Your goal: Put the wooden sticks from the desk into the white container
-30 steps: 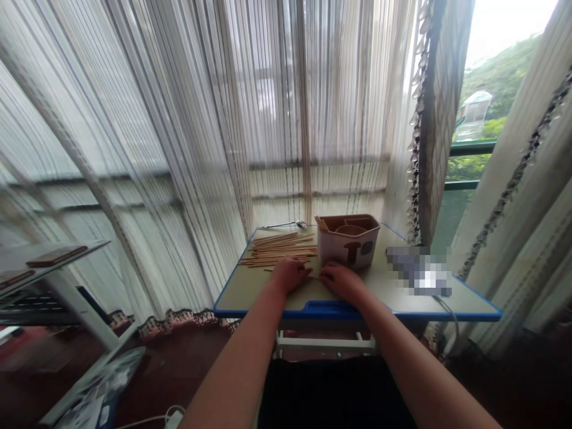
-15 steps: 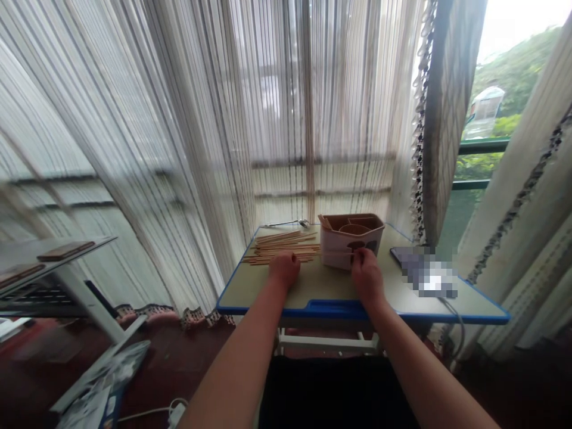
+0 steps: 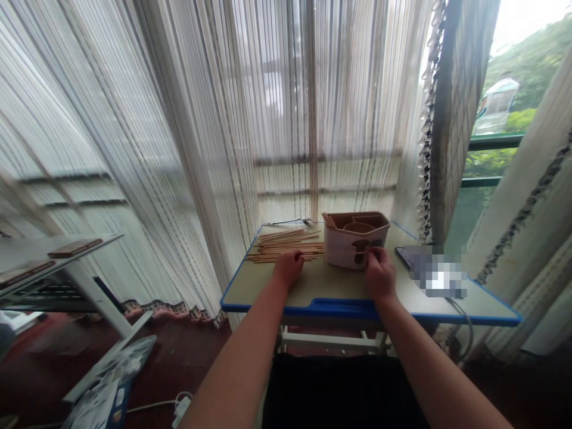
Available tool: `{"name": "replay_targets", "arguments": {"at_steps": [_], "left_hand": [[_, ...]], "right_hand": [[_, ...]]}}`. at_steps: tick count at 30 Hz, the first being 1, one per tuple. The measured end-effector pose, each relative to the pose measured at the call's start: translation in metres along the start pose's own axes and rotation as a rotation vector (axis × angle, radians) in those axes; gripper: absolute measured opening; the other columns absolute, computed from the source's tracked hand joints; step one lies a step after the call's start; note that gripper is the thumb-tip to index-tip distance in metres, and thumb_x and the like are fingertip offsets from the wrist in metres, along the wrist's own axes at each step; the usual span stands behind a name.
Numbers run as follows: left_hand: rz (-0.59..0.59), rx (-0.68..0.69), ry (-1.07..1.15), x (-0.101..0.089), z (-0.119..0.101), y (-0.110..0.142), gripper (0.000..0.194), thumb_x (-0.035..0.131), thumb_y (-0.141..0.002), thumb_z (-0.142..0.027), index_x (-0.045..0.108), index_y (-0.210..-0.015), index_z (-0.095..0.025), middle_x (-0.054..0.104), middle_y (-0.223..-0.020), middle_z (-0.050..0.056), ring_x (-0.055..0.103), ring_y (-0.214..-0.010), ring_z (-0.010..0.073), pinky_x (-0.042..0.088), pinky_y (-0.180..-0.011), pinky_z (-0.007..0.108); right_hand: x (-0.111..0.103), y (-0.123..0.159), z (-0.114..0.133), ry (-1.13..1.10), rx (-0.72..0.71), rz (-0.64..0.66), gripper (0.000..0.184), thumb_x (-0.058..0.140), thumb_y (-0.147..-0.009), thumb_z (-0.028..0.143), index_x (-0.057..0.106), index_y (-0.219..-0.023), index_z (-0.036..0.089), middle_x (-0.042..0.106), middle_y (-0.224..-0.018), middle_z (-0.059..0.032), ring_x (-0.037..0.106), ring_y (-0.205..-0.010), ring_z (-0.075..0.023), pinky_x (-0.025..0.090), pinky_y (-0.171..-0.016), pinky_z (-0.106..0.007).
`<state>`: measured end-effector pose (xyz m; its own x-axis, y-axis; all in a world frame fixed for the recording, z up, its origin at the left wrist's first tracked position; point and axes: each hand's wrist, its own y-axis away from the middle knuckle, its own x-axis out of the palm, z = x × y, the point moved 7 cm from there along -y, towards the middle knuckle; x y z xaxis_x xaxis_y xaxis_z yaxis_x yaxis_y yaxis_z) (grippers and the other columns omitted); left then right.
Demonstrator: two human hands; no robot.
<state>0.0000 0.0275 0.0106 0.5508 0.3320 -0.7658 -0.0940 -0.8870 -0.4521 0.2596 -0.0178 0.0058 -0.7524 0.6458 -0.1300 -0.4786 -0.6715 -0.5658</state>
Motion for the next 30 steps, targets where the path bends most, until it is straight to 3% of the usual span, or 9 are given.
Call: {"name": "replay_targets", "arguments": {"at_steps": [3, 8, 15, 20, 25, 27, 30], "left_hand": [[-0.066, 0.020, -0.007, -0.003, 0.001, 0.001, 0.022, 0.045, -0.076, -0.027, 0.065, -0.084, -0.019, 0.064, -0.078, 0.002, 0.055, -0.072, 0.0119, 0.037, -0.068, 0.022], [-0.111, 0.057, -0.047, -0.005, -0.001, 0.003, 0.025, 0.044, -0.076, -0.031, 0.065, -0.071, -0.018, 0.061, -0.065, 0.001, 0.051, -0.063, 0.0111, 0.033, -0.061, 0.022], [-0.153, 0.002, -0.063, -0.010, 0.003, 0.003, 0.026, 0.042, -0.075, -0.032, 0.061, -0.065, -0.016, 0.058, -0.061, 0.001, 0.048, -0.060, 0.0117, 0.030, -0.059, 0.022], [-0.241, -0.077, 0.056, -0.016, 0.014, 0.001, 0.026, 0.039, -0.075, -0.028, 0.061, -0.068, -0.016, 0.058, -0.062, 0.001, 0.049, -0.060, 0.0116, 0.032, -0.059, 0.022], [-0.122, -0.045, 0.228, -0.006, 0.016, -0.002, 0.025, 0.040, -0.072, -0.026, 0.062, -0.064, -0.016, 0.057, -0.056, -0.001, 0.051, -0.059, 0.0111, 0.034, -0.057, 0.021], [-0.098, -0.044, 0.262, -0.004, 0.016, -0.002, 0.025, 0.041, -0.071, -0.025, 0.063, -0.064, -0.016, 0.058, -0.056, -0.001, 0.052, -0.058, 0.0111, 0.034, -0.057, 0.021], [-0.122, -0.074, 0.259, -0.006, 0.019, -0.002, 0.024, 0.041, -0.071, -0.024, 0.064, -0.067, -0.017, 0.060, -0.058, 0.000, 0.053, -0.060, 0.0114, 0.034, -0.058, 0.021]], "right_hand": [[-0.003, -0.001, -0.005, -0.064, 0.039, -0.062, 0.025, 0.041, -0.074, 0.038, 0.053, -0.083, 0.017, 0.056, -0.075, -0.0018, 0.048, -0.063, -0.0135, 0.037, -0.063, -0.027], [-0.001, 0.000, 0.002, -0.053, 0.018, -0.026, 0.026, 0.045, -0.072, 0.037, 0.055, -0.084, 0.017, 0.058, -0.074, -0.0024, 0.050, -0.064, -0.0140, 0.038, -0.063, -0.027], [0.002, 0.008, 0.024, 0.047, -0.164, 0.081, 0.023, 0.047, -0.072, 0.034, 0.062, -0.078, 0.018, 0.062, -0.075, -0.0031, 0.055, -0.068, -0.0150, 0.041, -0.065, -0.026], [0.017, 0.023, 0.043, 0.388, -0.344, 0.294, 0.027, 0.046, -0.076, 0.040, 0.065, -0.075, 0.022, 0.064, -0.077, -0.0042, 0.055, -0.075, -0.0168, 0.038, -0.070, -0.027], [0.048, 0.054, 0.057, 0.681, -0.597, 0.683, 0.030, 0.043, -0.080, 0.037, 0.065, -0.067, 0.021, 0.061, -0.073, -0.0050, 0.052, -0.080, -0.0172, 0.032, -0.074, -0.028], [0.048, 0.056, 0.059, 0.693, -0.619, 0.700, 0.032, 0.040, -0.082, 0.036, 0.065, -0.068, 0.020, 0.060, -0.074, -0.0052, 0.051, -0.080, -0.0168, 0.033, -0.074, -0.028], [0.034, 0.044, 0.067, 0.617, -0.580, 0.615, 0.040, 0.035, -0.084, 0.040, 0.065, -0.067, 0.019, 0.057, -0.076, -0.0061, 0.051, -0.079, -0.0168, 0.035, -0.073, -0.028]]}}
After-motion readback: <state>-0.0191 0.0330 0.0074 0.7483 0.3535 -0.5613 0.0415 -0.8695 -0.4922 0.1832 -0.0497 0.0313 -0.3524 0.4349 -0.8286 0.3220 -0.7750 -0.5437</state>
